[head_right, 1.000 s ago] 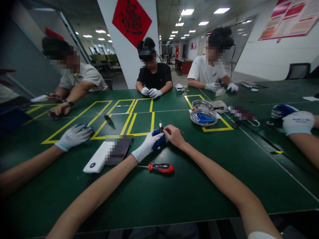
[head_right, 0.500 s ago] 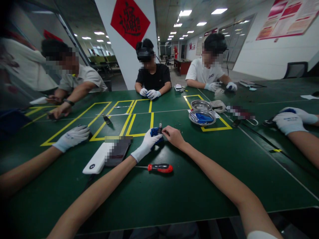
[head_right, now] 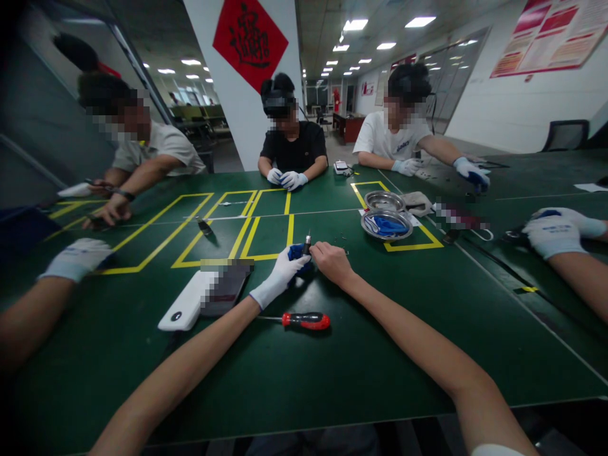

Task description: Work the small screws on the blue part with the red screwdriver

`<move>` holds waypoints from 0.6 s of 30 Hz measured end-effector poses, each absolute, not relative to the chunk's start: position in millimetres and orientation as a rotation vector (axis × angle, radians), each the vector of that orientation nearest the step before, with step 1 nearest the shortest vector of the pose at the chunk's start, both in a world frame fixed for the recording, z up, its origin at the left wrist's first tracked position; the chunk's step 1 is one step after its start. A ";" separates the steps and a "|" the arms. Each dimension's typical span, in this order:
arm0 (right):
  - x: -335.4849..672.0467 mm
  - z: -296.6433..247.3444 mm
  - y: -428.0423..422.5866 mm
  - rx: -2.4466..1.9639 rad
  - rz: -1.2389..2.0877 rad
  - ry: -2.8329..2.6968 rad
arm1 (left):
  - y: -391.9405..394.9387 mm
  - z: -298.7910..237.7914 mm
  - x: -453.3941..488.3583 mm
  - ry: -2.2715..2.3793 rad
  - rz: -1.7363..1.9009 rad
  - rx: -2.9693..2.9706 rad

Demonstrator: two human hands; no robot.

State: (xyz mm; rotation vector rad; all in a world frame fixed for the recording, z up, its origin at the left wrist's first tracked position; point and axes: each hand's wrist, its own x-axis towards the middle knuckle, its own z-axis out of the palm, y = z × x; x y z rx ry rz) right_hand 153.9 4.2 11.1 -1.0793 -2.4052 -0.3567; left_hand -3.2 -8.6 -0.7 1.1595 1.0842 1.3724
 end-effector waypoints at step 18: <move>156.7 6.3 6.3 -1.002 -0.125 -2.374 | -3.7 -10.8 -7.4 1.059 1.358 1.169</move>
